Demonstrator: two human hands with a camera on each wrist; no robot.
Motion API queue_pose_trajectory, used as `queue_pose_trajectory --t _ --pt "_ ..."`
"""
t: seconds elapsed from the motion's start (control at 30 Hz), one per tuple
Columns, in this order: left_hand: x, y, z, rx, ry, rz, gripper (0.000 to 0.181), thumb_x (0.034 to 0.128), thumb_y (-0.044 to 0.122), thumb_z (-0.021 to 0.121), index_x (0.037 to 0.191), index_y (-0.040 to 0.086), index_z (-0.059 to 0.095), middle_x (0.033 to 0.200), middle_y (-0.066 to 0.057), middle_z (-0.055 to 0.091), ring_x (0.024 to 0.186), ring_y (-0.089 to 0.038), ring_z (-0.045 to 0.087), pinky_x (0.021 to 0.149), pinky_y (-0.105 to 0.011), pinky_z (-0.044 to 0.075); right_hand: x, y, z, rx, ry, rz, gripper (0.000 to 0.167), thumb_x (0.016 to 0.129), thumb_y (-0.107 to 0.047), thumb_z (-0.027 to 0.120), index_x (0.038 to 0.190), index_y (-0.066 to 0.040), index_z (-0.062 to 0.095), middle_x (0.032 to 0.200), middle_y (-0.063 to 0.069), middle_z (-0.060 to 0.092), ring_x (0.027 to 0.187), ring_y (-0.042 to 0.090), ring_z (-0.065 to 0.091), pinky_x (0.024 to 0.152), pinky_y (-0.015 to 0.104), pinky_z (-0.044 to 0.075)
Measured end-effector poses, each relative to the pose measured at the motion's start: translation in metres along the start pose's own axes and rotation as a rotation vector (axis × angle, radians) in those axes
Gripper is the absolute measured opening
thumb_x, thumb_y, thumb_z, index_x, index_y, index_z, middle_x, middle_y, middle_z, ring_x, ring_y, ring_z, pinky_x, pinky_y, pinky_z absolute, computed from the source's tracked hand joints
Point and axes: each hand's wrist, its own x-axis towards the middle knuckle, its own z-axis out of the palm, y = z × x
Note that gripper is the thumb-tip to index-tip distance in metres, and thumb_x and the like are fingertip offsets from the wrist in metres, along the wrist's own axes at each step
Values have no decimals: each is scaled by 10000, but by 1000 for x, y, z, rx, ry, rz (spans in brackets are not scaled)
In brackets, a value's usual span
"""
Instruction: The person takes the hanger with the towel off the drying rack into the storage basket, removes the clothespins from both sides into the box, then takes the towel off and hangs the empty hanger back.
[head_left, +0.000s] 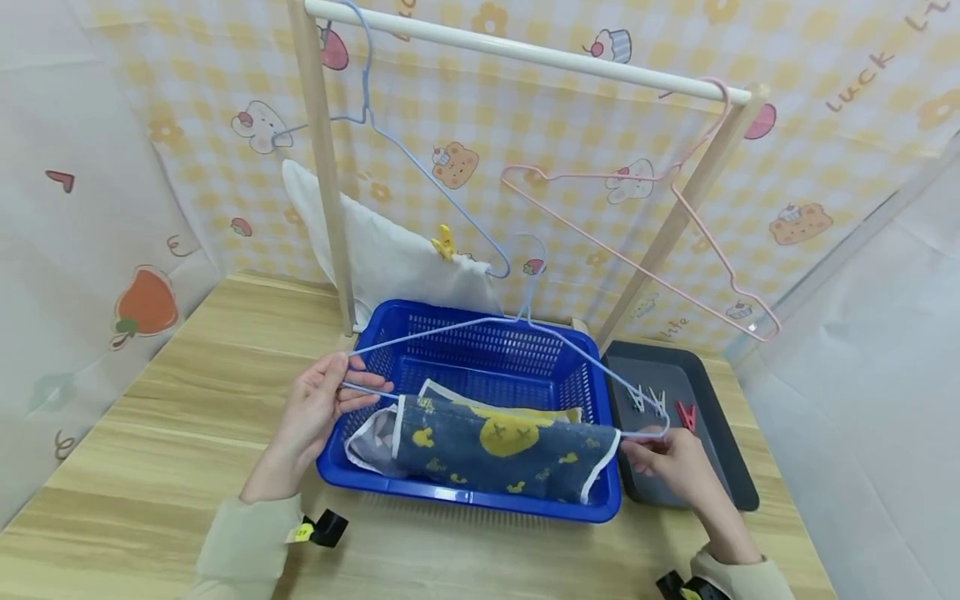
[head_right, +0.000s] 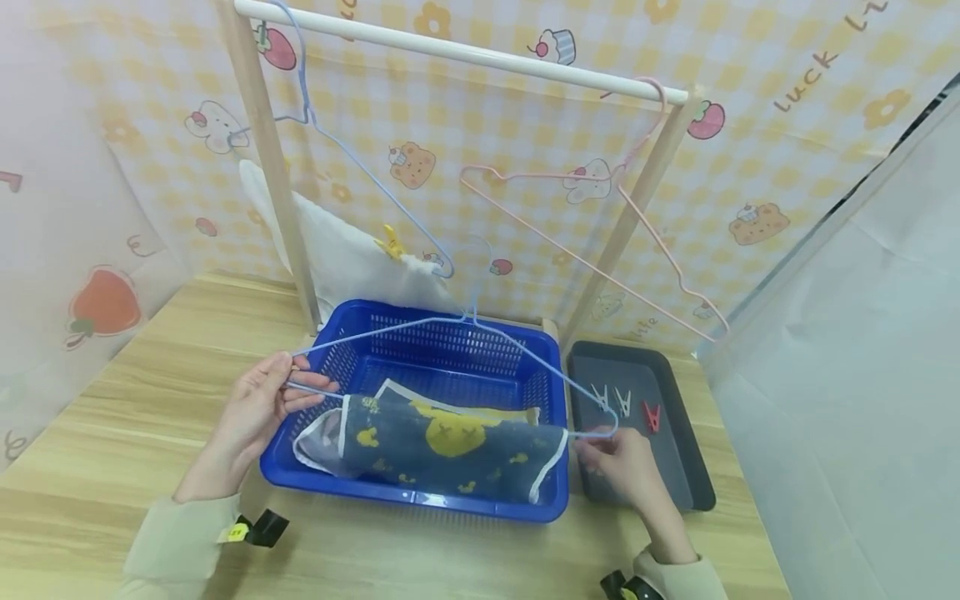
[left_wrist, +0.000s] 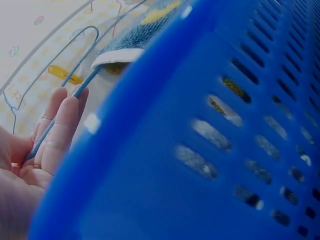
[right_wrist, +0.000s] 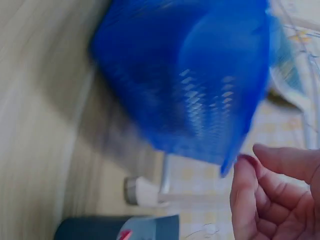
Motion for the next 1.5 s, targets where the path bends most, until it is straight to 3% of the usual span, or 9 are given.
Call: queue_pose_trajectory --t 0.13,0.27,0.57,0.67,0.83,0.97,1.17,1.33,1.5 --pt "4 4 6 20 33 42 289 1028 230 351 903 84 567 823 -46 720 797 -174 700 711 -287 567 -7 -9 -1 189 -76 -16 199 883 -64 642 968 115 659 788 109 692 644 110 646 580 269 563" --pt "11 7 15 20 71 74 284 1029 210 346 891 88 562 807 -46 720 794 -177 700 708 -288 568 -10 -18 7 250 -54 -93 193 881 -53 642 998 99 652 815 53 699 692 105 653 617 277 565" --pt "29 12 35 -61 112 152 277 1000 261 418 876 41 532 750 -60 711 753 -200 704 666 -284 577 6 -51 31 184 278 -102 194 865 -153 691 824 35 669 653 78 629 526 85 513 450 214 444" --pt "34 16 41 -66 135 160 277 1002 253 415 862 45 534 736 -54 709 746 -198 704 658 -280 578 12 -55 34 141 332 -180 200 848 -114 704 704 15 651 547 34 567 463 51 437 388 191 346" --pt "37 31 51 -152 218 118 293 1018 232 361 841 72 531 709 -55 702 715 -193 703 634 -265 577 18 -51 40 -33 317 -426 267 770 -39 753 571 -88 582 455 -118 360 406 -20 289 354 170 235" --pt "37 47 55 -265 255 106 321 1021 216 340 828 55 538 724 -81 707 697 -208 703 614 -270 577 20 -46 44 -149 300 -602 306 699 7 789 560 -124 550 467 -162 329 418 -69 260 364 132 235" --pt "40 66 52 -391 252 133 328 1011 203 352 828 19 553 756 -139 706 702 -243 702 612 -276 576 17 -46 50 -211 190 -621 477 721 -52 791 496 -158 385 487 -163 233 415 -86 203 374 149 219" --pt "41 75 47 -367 238 136 293 989 209 427 835 -1 561 761 -154 704 710 -256 702 610 -282 574 18 -53 48 9 133 -499 303 780 -58 753 609 -106 507 492 -98 378 415 -24 295 371 200 269" --pt "40 73 46 -300 250 126 296 991 215 423 833 10 567 752 -136 705 713 -248 702 618 -281 574 26 -69 40 403 251 -362 88 818 44 681 815 63 596 579 -56 547 497 22 460 451 179 402"
